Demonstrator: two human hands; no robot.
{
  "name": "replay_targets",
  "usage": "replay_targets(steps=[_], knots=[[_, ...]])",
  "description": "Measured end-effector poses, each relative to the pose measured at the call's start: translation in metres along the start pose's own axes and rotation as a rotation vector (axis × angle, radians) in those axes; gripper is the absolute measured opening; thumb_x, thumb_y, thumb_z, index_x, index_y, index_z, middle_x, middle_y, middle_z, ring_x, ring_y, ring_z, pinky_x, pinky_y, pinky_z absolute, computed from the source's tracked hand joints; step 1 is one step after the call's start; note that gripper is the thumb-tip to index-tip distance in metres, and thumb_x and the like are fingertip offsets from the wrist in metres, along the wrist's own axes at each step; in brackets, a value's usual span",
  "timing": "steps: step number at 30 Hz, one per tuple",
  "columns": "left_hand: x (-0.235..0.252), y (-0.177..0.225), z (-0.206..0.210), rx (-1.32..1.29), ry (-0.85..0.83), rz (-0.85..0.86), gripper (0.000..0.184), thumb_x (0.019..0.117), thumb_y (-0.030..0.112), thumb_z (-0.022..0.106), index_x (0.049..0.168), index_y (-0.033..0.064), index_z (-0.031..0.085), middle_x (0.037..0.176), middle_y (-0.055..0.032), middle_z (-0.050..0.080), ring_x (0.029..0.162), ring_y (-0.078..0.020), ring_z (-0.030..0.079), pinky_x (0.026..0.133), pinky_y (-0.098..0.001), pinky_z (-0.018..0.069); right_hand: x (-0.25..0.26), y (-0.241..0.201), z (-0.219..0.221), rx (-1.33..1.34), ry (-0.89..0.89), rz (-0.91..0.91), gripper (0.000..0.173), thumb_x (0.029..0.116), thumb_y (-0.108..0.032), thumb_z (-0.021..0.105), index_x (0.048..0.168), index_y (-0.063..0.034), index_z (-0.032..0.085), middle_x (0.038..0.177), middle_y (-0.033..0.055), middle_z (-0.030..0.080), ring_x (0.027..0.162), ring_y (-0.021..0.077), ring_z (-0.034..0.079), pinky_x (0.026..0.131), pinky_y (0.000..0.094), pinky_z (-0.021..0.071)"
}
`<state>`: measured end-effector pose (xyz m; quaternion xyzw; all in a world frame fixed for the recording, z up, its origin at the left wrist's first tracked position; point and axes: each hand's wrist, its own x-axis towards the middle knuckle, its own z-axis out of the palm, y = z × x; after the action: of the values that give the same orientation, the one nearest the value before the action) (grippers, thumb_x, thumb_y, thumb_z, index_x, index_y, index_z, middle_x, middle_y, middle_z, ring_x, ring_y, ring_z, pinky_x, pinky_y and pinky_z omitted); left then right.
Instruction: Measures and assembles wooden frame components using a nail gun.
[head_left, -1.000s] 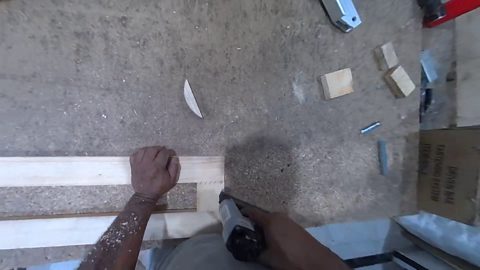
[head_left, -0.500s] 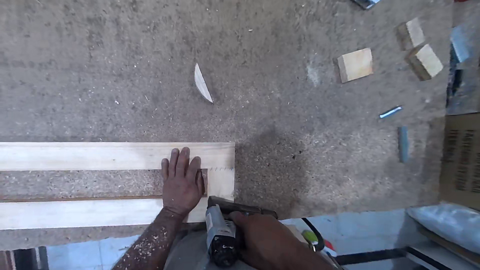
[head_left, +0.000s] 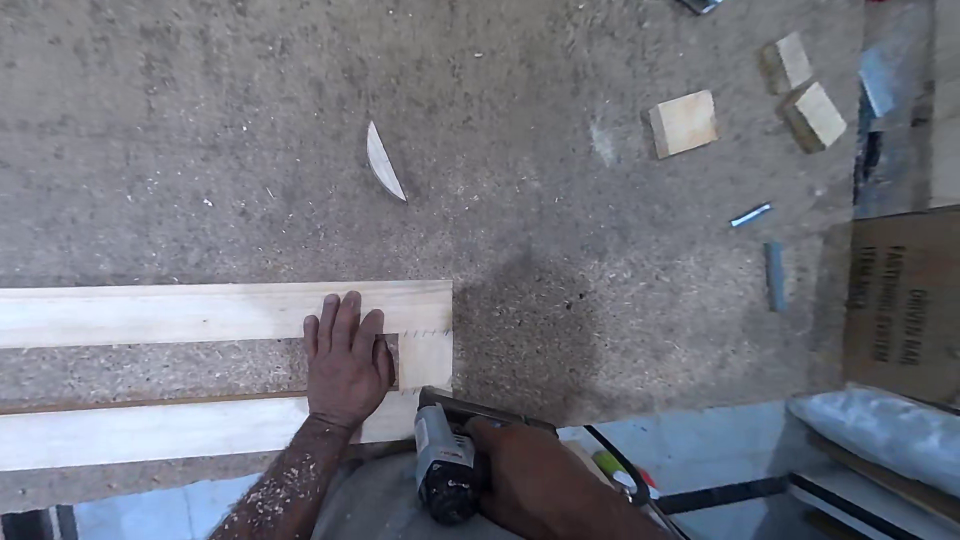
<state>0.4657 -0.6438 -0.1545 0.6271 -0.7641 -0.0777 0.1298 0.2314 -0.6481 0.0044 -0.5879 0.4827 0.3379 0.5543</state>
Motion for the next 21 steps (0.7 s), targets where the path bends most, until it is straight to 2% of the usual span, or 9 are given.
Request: replay_targets(steps=[2, 5, 8, 10, 14, 19, 21], knots=[[0.001, 0.0, 0.001, -0.004, 0.008, -0.001, 0.042, 0.0985, 0.035, 0.05, 0.134, 0.0186, 0.065, 0.157, -0.013, 0.047, 0.151, -0.0369, 0.034, 0.122, -0.0633, 0.0228, -0.001, 0.002, 0.001, 0.009, 0.009, 0.01, 0.059, 0.0865, -0.047, 0.072, 0.131, -0.0124, 0.054, 0.102, 0.018, 0.069, 0.097, 0.0398, 0.069, 0.077, 0.0614, 0.055], [0.001, 0.0, 0.001, -0.008, 0.007, -0.007, 0.042, 0.0982, 0.036, 0.05, 0.134, 0.0193, 0.064, 0.157, -0.0126, 0.047, 0.152, -0.0365, 0.034, 0.122, -0.0632, 0.0225, -0.002, 0.006, 0.001, 0.016, 0.004, 0.015, 0.064, 0.087, -0.048, 0.072, 0.139, -0.0146, 0.052, 0.105, 0.018, 0.07, 0.099, 0.0398, 0.069, 0.079, 0.0619, 0.0552], [0.001, 0.0, 0.001, -0.019, 0.002, -0.015, 0.042, 0.0981, 0.037, 0.05, 0.134, 0.0196, 0.066, 0.157, -0.0124, 0.048, 0.152, -0.0366, 0.034, 0.122, -0.0631, 0.0224, -0.005, 0.011, 0.0, 0.021, 0.006, 0.022, 0.06, 0.0872, -0.047, 0.072, 0.133, -0.0126, 0.054, 0.104, 0.0177, 0.069, 0.098, 0.0389, 0.069, 0.079, 0.0608, 0.0549], [0.0, 0.0, 0.0, -0.022, 0.0, -0.017, 0.042, 0.0979, 0.037, 0.05, 0.132, 0.0192, 0.066, 0.156, -0.012, 0.048, 0.152, -0.0368, 0.033, 0.122, -0.0631, 0.0226, -0.006, 0.016, 0.001, 0.028, 0.012, 0.027, 0.064, 0.0863, -0.047, 0.073, 0.138, -0.0147, 0.053, 0.105, 0.0178, 0.07, 0.099, 0.0394, 0.069, 0.079, 0.0617, 0.0553], [0.001, 0.0, 0.0, -0.022, -0.004, -0.025, 0.043, 0.0975, 0.038, 0.05, 0.132, 0.0189, 0.066, 0.157, -0.0111, 0.048, 0.152, -0.0352, 0.033, 0.122, -0.0622, 0.0223, -0.007, 0.025, 0.002, 0.034, 0.01, 0.035, 0.061, 0.0858, -0.047, 0.074, 0.133, -0.0134, 0.055, 0.104, 0.0181, 0.069, 0.098, 0.0399, 0.069, 0.079, 0.062, 0.0551], [0.001, -0.001, 0.0, -0.041, 0.004, -0.028, 0.042, 0.0961, 0.037, 0.05, 0.131, 0.0192, 0.067, 0.155, -0.0114, 0.049, 0.151, -0.036, 0.034, 0.121, -0.0642, 0.0234, -0.007, 0.033, 0.002, 0.061, 0.017, 0.026, 0.063, 0.0859, -0.052, 0.073, 0.134, -0.0144, 0.056, 0.104, 0.017, 0.07, 0.098, 0.0386, 0.069, 0.08, 0.0616, 0.0552], [0.001, -0.001, 0.0, -0.034, 0.007, -0.028, 0.042, 0.0964, 0.037, 0.051, 0.13, 0.0194, 0.067, 0.155, -0.0109, 0.05, 0.151, -0.0357, 0.035, 0.121, -0.0637, 0.0238, -0.007, 0.034, 0.002, 0.059, 0.026, 0.013, 0.065, 0.0861, -0.052, 0.072, 0.138, -0.0166, 0.055, 0.106, 0.0167, 0.07, 0.099, 0.0385, 0.07, 0.08, 0.062, 0.0557]])
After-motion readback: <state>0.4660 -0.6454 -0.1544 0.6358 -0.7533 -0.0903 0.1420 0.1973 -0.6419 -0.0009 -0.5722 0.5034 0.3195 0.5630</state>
